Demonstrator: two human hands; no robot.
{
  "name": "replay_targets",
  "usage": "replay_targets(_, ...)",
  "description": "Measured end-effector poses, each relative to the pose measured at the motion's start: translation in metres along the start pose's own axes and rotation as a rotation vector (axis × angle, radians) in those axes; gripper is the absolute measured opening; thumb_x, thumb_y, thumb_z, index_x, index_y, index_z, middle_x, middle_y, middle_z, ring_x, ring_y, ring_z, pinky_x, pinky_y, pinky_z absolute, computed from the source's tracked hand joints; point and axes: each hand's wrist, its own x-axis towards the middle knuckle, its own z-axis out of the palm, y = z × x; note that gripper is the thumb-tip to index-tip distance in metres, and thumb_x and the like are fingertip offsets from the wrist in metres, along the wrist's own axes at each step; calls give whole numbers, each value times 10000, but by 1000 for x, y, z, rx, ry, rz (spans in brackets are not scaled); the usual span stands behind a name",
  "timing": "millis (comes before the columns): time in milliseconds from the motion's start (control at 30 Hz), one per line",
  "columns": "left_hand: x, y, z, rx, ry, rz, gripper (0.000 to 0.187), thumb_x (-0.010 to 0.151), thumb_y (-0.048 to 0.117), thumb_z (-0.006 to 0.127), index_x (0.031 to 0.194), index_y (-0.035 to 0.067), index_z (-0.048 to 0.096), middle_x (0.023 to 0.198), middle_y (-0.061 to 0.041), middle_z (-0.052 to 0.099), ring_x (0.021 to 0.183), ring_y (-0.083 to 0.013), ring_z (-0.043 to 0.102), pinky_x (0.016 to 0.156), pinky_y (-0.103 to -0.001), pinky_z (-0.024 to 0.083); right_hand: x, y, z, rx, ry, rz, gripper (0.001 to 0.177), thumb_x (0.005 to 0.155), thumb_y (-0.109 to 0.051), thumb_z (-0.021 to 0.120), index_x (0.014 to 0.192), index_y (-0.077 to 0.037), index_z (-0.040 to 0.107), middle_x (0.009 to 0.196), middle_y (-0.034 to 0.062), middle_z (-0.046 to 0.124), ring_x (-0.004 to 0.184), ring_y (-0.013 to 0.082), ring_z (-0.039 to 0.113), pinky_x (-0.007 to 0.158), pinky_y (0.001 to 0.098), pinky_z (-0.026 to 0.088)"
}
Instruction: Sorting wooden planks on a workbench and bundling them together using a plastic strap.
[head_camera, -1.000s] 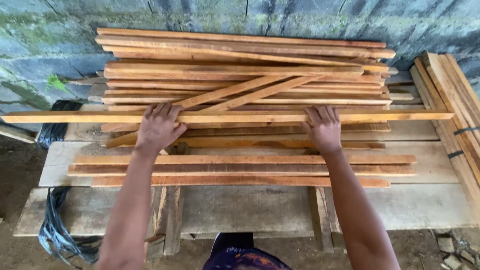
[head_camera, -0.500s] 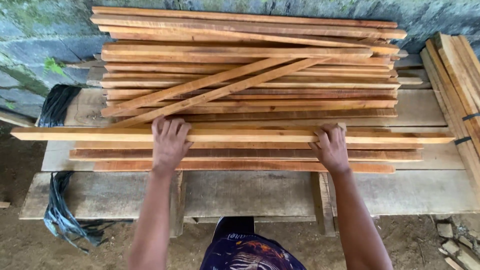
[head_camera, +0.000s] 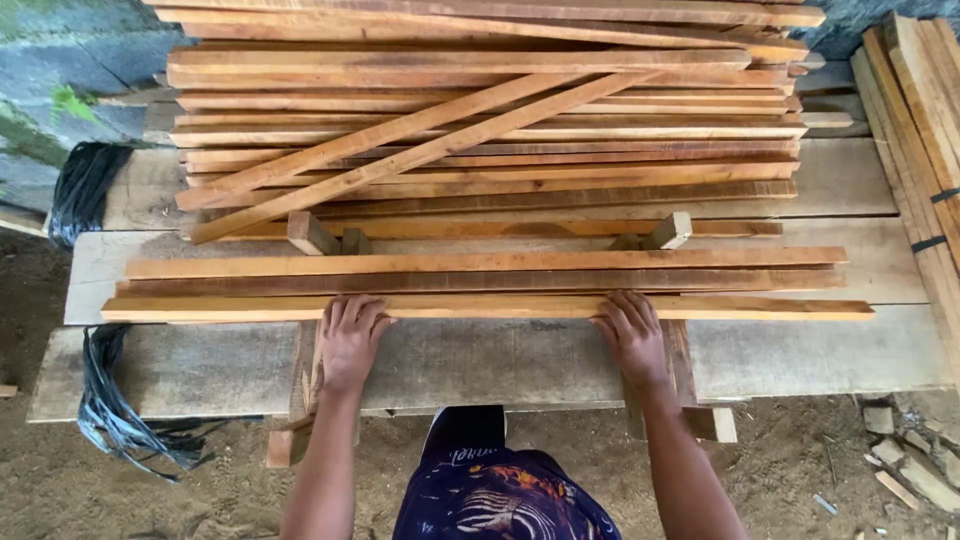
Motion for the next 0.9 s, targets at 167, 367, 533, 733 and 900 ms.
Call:
replay_targets(167, -8, 8, 10, 16, 24, -20, 257, 908, 467, 699, 1029, 242, 725, 1058, 33, 644, 1023, -219, 632, 1022, -439, 478, 2, -8, 8, -15, 21, -11, 213, 949, -289, 755, 1020, -88, 748, 1122, 123, 722, 1126, 349, 680, 1023, 476, 539)
replay_targets(367, -18, 5, 22, -53, 98, 8, 217, 923, 365, 723, 1054, 195, 749, 1086, -10, 665, 1086, -242, 640, 1054, -445, 479, -32, 13, 33, -60, 67, -15, 147, 966, -254, 733, 1014, -119, 768, 1135, 125, 680, 1113, 361, 661, 988, 484, 548)
replay_targets(533, -15, -8, 32, -51, 122, 30, 180, 919, 303, 736, 1045, 176, 753, 1118, -32, 677, 1111, -265, 655, 1039, -448, 500, -28, 20, 33, -81, 42, 13, 98, 944, -198, 741, 1019, -155, 789, 1059, 74, 688, 1044, 303, 676, 959, 447, 555)
replay_targets(733, -6, -2, 24, -2, 67, 1, 181, 929, 351, 703, 1042, 212, 733, 1109, -7, 670, 1120, -244, 658, 1046, -439, 498, -4, 11, 22, -100, 58, 40, 129, 956, -265, 738, 1064, -219, 791, 1013, 6, 702, 1025, 237, 689, 964, 410, 560)
replay_targets(900, -7, 6, 15, 2, 55, -4, 382, 921, 452, 719, 1240, 246, 676, 1192, -6, 602, 1178, -223, 608, 1073, -436, 480, -10, 14, 31, -158, 55, 31, 396, 827, -436, 828, 1107, -166, 754, 1078, 62, 672, 1041, 271, 668, 966, 436, 547)
